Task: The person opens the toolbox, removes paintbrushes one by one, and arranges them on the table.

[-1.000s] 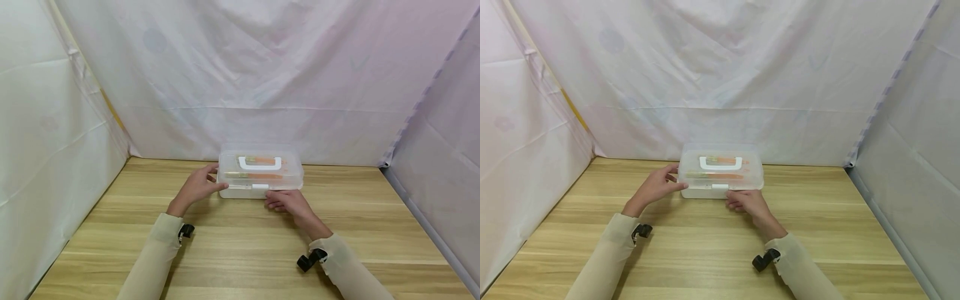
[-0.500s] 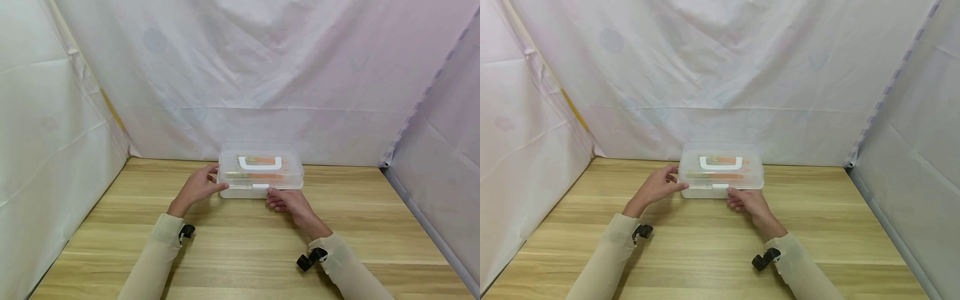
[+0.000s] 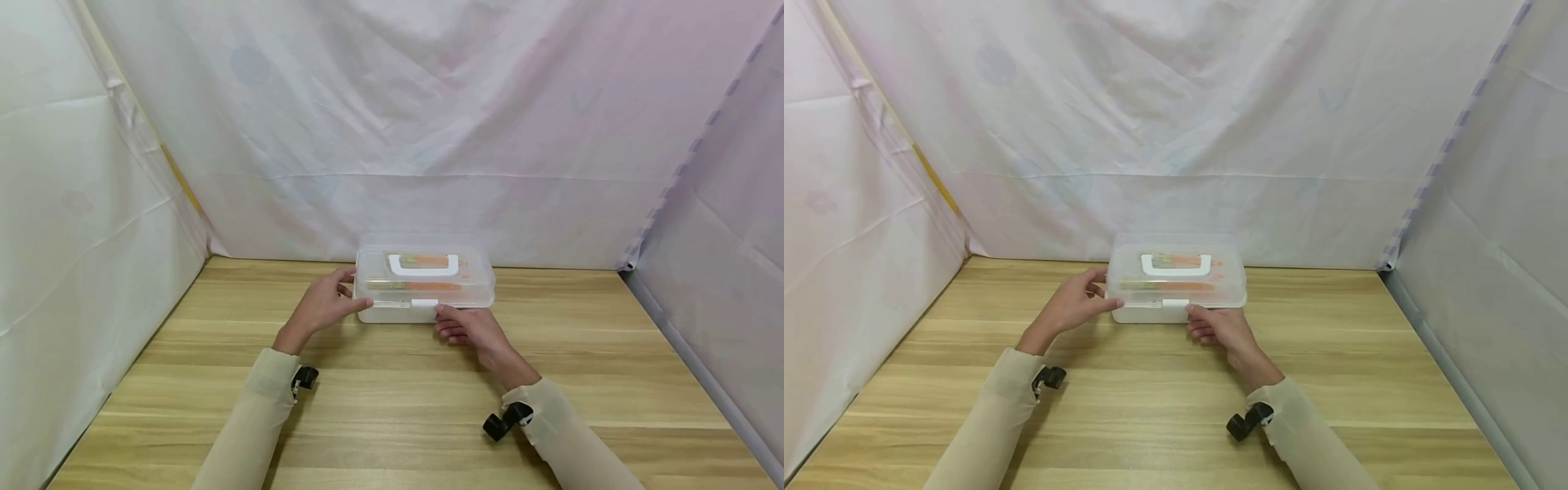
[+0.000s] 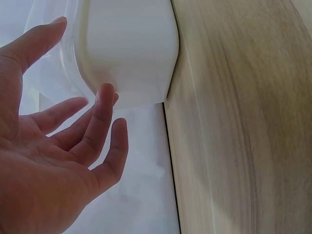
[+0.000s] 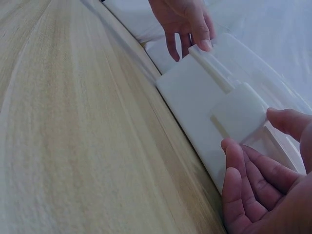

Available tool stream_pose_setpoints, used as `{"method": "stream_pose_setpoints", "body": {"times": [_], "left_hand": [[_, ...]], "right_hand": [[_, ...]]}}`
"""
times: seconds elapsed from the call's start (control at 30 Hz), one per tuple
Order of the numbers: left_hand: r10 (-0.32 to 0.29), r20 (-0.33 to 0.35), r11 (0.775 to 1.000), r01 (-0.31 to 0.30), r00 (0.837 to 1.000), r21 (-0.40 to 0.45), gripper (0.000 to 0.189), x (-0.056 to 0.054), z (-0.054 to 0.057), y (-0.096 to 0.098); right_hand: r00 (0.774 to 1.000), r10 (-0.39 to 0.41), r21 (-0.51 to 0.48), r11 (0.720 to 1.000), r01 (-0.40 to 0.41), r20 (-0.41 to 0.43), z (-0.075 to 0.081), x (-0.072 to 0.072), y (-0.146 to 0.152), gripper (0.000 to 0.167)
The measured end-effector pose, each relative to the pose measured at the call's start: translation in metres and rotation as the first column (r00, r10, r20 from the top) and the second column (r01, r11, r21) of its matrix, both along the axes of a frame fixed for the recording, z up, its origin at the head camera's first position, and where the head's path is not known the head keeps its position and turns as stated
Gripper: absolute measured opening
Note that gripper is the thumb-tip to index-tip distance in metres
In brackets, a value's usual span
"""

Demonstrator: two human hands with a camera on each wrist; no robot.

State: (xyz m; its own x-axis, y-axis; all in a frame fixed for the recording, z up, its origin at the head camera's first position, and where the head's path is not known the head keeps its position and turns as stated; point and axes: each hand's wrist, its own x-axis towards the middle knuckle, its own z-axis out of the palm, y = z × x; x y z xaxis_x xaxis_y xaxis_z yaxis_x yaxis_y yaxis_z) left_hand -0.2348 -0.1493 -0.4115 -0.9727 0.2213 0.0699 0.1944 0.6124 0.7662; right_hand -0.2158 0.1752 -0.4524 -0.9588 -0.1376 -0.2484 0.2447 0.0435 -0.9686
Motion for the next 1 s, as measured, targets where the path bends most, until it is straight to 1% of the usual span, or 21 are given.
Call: {"method": "stream_pose_setpoints", "body": {"times": [0.23,0.43,0.73,0.8,1.0], "left_hand": [[-0.002,0.001,1.0,0.002,1.0,0.01,0.079,-0.0018,-0.0011,-0.0007],[0.001,0.006,1.0,-0.001,1.0,0.012,0.079,-0.0011,-0.0009,-0.0008],[0.007,0.018,1.0,-0.008,1.0,0.014,0.08,-0.0015,-0.0014,-0.0012],[0.006,0.018,1.0,-0.006,1.0,0.011,0.081,-0.0016,-0.0014,-0.0011],[0.004,0.015,1.0,-0.004,1.0,0.006,0.081,-0.0012,-0.0009,-0.001]], "right_hand": [[1.0,-0.004,0.002,1.0,0.004,0.009,-0.0004,-0.0004,-0.0004,0.035],[1.0,-0.009,0.003,1.0,0.009,0.014,0.0002,-0.0007,-0.001,0.035],[1.0,-0.003,-0.003,1.0,0.003,0.007,0.0001,-0.0006,-0.0007,0.044],[1.0,-0.006,-0.004,1.0,0.006,0.01,0.0001,-0.0004,-0.0005,0.043],[1.0,-0.02,-0.017,1.0,0.02,0.008,0.0012,0.0009,-0.0019,0.033]]}}
